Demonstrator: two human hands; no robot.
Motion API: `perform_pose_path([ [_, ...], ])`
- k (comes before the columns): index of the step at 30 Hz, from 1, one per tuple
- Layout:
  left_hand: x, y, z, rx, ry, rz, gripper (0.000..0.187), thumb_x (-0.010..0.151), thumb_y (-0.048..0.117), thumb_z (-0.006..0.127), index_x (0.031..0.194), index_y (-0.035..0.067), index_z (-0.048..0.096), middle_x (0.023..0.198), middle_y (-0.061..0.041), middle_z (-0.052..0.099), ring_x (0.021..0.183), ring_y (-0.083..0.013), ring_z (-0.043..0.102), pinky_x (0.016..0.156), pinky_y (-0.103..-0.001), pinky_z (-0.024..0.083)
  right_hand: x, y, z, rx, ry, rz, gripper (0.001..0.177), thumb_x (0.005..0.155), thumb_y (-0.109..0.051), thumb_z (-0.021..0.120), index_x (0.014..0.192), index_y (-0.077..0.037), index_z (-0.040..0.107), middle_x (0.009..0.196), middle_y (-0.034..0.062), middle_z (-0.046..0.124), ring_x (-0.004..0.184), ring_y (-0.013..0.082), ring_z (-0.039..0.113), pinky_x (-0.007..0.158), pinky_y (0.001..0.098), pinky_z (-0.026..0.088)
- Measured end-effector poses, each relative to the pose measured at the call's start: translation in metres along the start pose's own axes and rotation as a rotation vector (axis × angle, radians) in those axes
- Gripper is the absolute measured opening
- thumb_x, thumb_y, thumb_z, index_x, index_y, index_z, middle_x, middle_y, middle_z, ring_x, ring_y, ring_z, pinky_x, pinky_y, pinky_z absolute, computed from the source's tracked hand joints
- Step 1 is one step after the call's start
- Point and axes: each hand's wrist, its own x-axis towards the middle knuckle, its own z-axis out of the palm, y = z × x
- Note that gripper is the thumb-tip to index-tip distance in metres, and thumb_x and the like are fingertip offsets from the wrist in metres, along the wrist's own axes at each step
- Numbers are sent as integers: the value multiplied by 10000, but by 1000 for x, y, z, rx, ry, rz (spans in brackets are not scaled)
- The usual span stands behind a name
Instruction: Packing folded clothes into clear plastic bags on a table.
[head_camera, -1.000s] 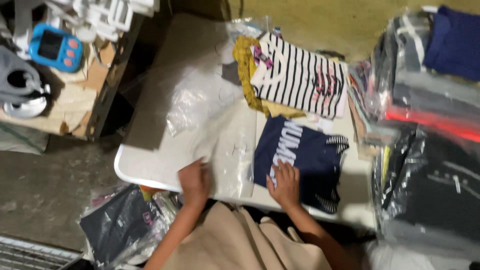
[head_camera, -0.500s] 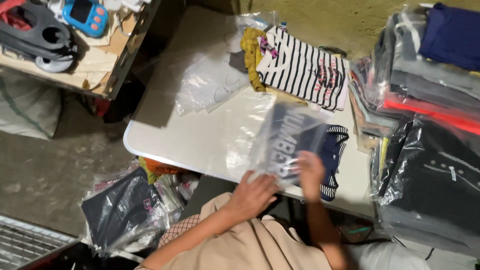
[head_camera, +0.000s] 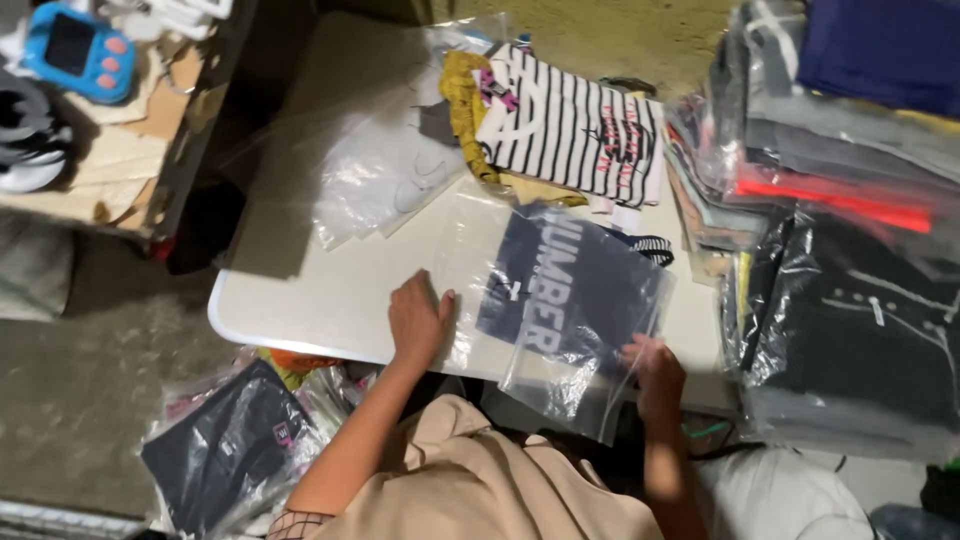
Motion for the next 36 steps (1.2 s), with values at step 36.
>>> perform_pose_path([
  [36, -40, 32, 19, -80, -182, 434, 628, 754, 275, 761, 1277, -22, 581, 1231, -206, 627, 1123, -395, 559, 867, -509, 428, -19, -57, 180, 325, -574, 89, 281, 1063, -183, 534, 1290, -35, 609, 916, 67, 698, 678, 122, 659, 565, 252, 550],
])
